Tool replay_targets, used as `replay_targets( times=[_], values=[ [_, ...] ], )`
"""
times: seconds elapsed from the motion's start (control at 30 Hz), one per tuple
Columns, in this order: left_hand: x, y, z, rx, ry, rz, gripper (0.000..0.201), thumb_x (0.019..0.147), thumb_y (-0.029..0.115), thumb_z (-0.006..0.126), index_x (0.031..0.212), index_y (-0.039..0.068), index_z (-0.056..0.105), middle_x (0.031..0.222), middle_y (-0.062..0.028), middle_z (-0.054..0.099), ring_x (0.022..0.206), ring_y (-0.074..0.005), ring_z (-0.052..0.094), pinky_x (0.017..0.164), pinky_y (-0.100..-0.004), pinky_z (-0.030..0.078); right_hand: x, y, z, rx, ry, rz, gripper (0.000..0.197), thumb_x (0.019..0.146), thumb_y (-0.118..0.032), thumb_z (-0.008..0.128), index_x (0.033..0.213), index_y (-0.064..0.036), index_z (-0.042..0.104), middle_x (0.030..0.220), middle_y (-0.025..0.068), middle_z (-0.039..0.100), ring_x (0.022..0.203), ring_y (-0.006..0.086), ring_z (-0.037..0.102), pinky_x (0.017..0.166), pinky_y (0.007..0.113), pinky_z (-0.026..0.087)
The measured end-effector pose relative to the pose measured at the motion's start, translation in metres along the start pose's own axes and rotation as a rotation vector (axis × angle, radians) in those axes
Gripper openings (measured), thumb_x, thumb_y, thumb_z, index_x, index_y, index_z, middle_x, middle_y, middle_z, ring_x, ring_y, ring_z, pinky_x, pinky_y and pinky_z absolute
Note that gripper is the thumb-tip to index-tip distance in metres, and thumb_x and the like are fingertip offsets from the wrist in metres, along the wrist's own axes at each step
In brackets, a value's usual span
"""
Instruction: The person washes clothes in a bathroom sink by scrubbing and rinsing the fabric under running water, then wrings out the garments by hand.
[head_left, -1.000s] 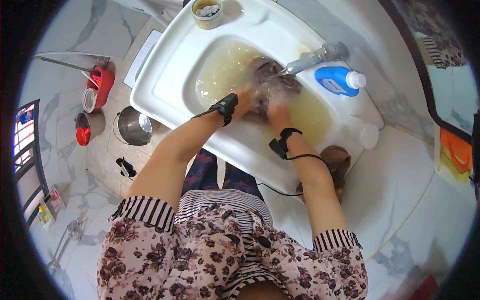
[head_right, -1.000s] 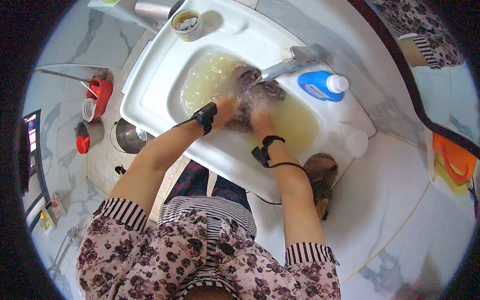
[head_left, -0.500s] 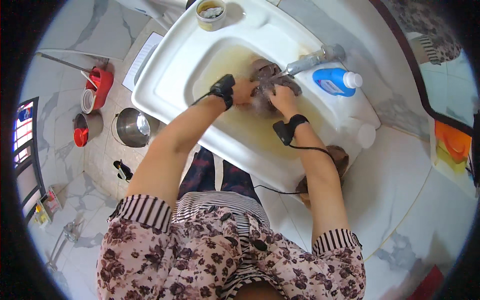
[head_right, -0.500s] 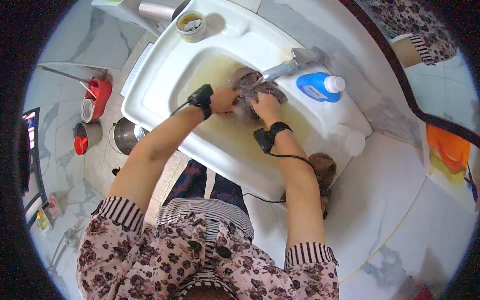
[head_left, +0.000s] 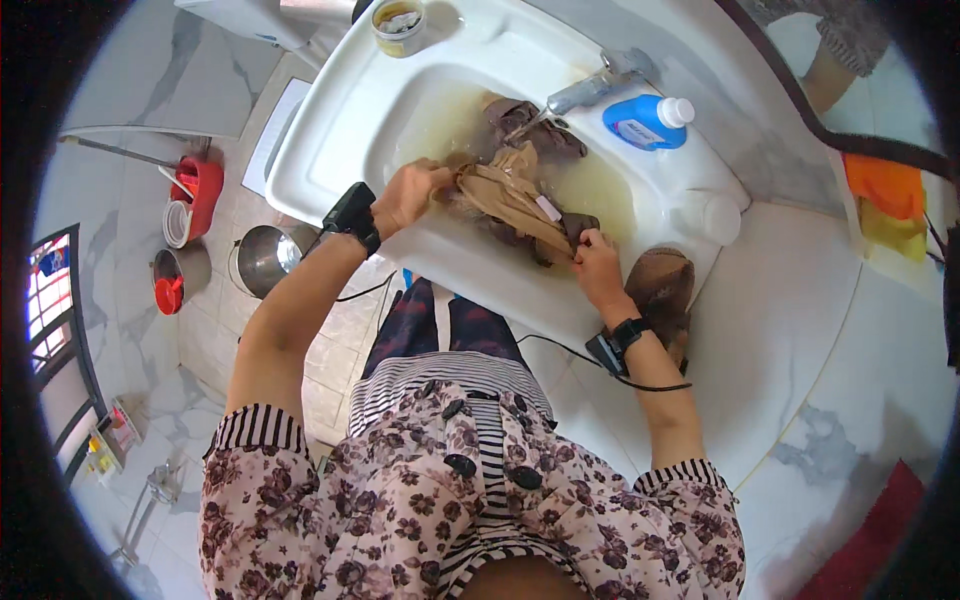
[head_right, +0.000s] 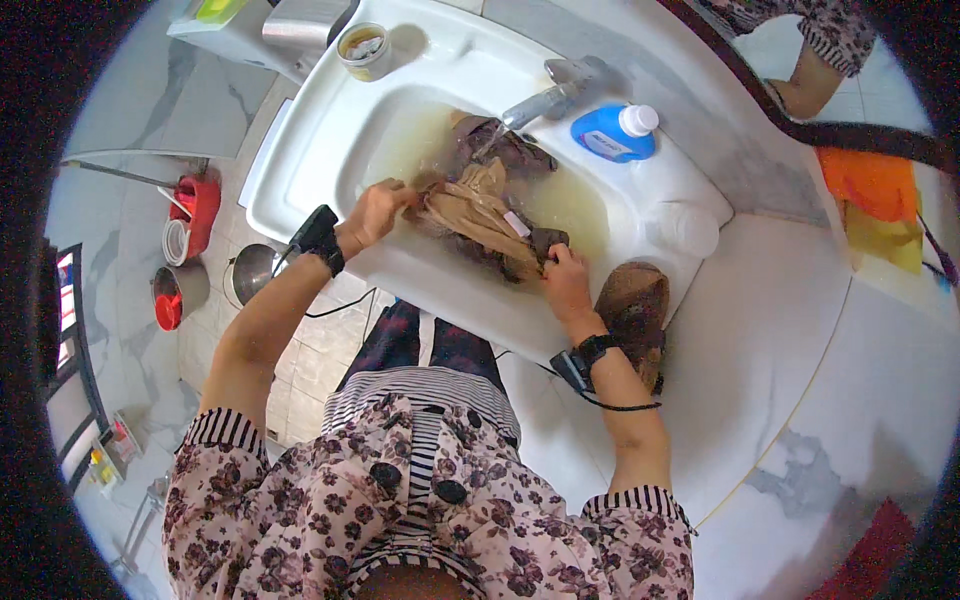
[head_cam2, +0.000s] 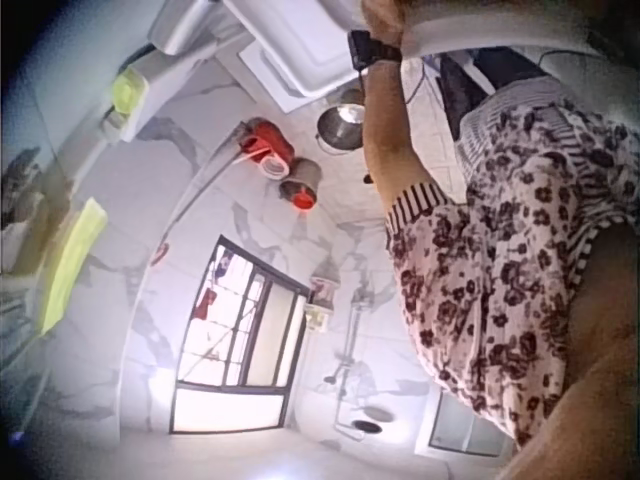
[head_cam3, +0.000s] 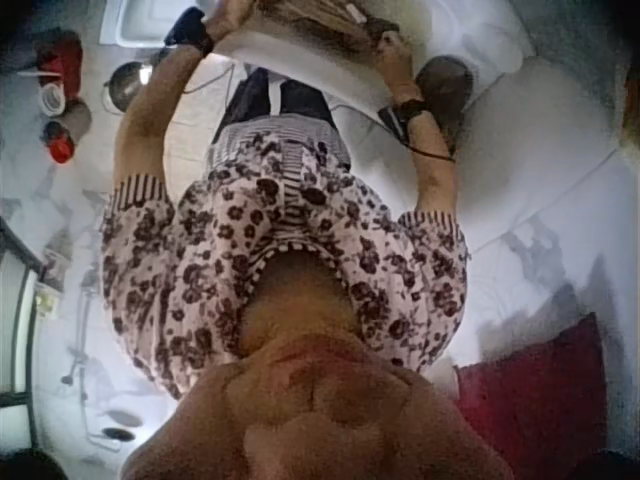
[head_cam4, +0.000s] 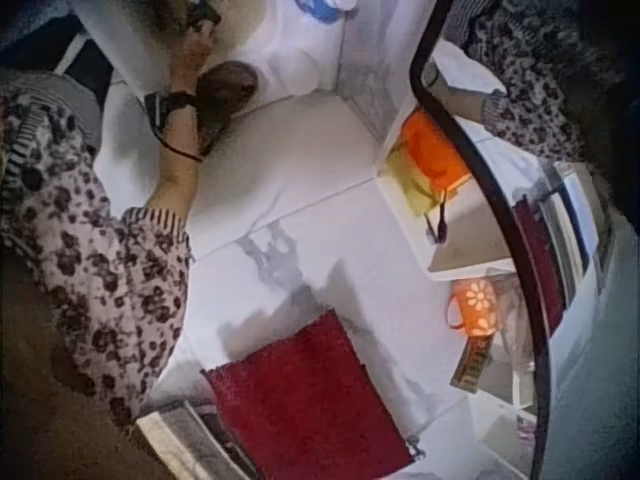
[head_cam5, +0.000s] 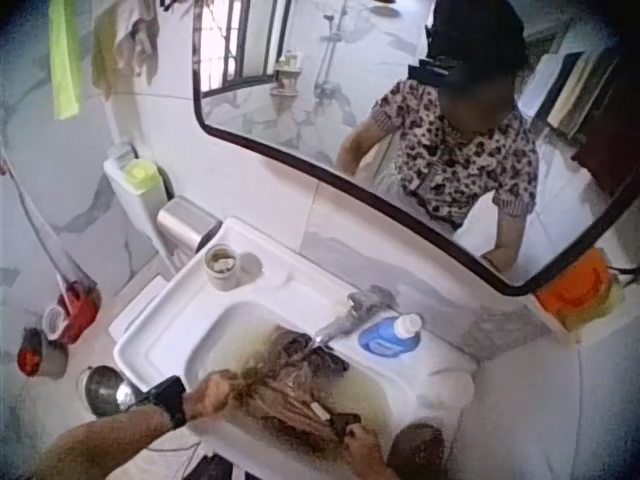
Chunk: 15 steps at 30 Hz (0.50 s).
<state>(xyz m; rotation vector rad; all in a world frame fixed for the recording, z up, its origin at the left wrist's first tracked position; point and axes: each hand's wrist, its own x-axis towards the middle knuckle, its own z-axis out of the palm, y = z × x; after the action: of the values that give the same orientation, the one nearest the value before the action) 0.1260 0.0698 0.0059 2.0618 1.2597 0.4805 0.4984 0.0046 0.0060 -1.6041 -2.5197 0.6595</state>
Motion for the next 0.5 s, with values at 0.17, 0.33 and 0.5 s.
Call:
replay_targets(
  times=[0.17, 0.33, 0.5],
  values=[
    [0.000, 0.000, -0.002, 0.154, 0.101, -0.112, 0.023, 0.075, -0.006, 0.054, 0.096, 0.003, 0.060, 0.099, -0.0176, 0.058, 0.093, -0.0368, 0.057, 0.079, -0.0404, 0.049, 0.019, -0.023, -0.021, -0.151, -0.575, 0.356, 0.017, 0.072, -0.015, 0.071, 0.068, -0.0015, 0.062, 0.096, 0.0179, 0.060, 0.088, 0.0321, 0.058, 0.071, 0.042, 0.045],
    [0.042, 0.018, 0.038, -0.060, 0.101, 0.034, 0.032, 0.073, -0.002, 0.056, 0.104, 0.003, 0.059, 0.102, -0.0197, 0.058, 0.098, -0.0381, 0.055, 0.083, -0.0417, 0.047, 0.063, -0.013, 0.006, 0.270, 0.264, 0.236, 0.030, 0.074, -0.025, 0.071, 0.089, -0.0016, 0.060, 0.086, 0.0202, 0.064, 0.081, 0.0399, 0.061, 0.073, 0.046, 0.047],
    [0.038, 0.013, 0.057, -0.008, -0.145, 0.011, 0.033, 0.074, 0.004, 0.062, 0.107, 0.003, 0.059, 0.097, -0.0197, 0.061, 0.092, -0.0385, 0.058, 0.080, -0.0437, 0.047, 0.070, -0.025, 0.036, 0.315, -0.036, 0.067, 0.039, 0.075, -0.025, 0.070, 0.103, -0.0014, 0.057, 0.083, 0.0200, 0.062, 0.078, 0.0394, 0.059, 0.068, 0.045, 0.046]
  ],
)
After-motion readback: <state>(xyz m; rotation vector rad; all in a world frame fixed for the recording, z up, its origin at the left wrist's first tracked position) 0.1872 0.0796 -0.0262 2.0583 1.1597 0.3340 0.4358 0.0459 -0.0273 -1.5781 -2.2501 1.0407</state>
